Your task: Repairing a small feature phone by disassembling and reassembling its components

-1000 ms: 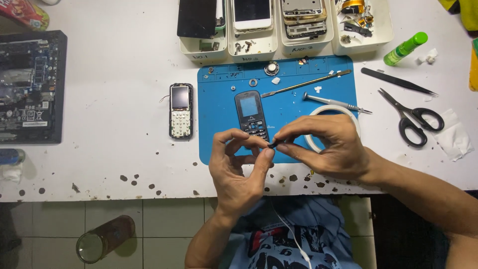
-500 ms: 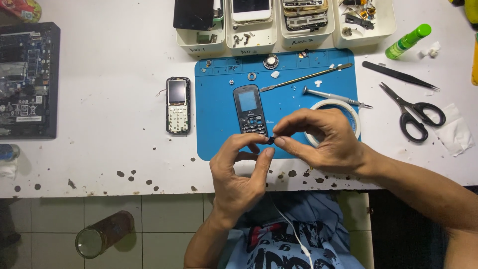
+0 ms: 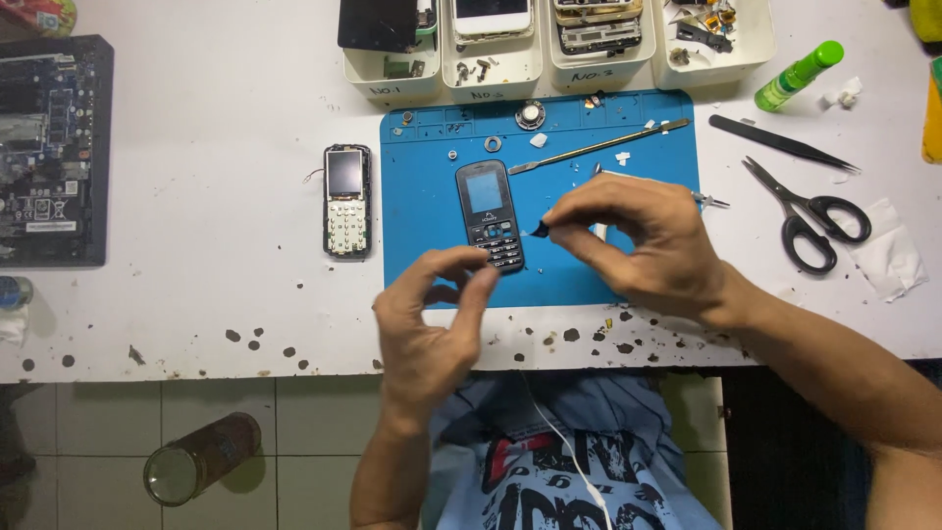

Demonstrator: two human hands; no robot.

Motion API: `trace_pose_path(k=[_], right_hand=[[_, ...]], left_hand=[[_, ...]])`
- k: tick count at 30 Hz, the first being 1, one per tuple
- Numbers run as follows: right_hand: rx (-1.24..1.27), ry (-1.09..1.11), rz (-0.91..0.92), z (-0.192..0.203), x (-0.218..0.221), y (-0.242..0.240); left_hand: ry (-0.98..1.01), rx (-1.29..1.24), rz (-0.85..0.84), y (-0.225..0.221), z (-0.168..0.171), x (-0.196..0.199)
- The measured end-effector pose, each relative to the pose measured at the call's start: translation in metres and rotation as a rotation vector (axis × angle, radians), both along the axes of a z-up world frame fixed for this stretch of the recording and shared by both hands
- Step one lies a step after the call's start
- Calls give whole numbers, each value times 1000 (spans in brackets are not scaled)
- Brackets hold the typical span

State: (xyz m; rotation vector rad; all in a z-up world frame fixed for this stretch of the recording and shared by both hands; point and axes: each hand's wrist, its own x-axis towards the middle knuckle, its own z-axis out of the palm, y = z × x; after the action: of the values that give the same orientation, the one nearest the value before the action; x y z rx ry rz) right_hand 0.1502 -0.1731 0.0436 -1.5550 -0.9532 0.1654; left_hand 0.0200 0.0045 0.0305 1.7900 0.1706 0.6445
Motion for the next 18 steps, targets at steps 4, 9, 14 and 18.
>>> trace_pose_path(k=[4, 9, 14, 18], right_hand=[[-74, 161, -10, -10, 8, -3], [-234, 173, 25, -3, 14, 4], [-325, 115, 50, 0, 24, 11], [-568, 66, 53, -1, 31, 15]], left_hand=[[-52, 123, -76, 38, 11, -7], [-103, 560, -233, 68, 15, -4], [-91, 731, -370, 90, 24, 22], [-56, 973, -632, 106, 21, 51]])
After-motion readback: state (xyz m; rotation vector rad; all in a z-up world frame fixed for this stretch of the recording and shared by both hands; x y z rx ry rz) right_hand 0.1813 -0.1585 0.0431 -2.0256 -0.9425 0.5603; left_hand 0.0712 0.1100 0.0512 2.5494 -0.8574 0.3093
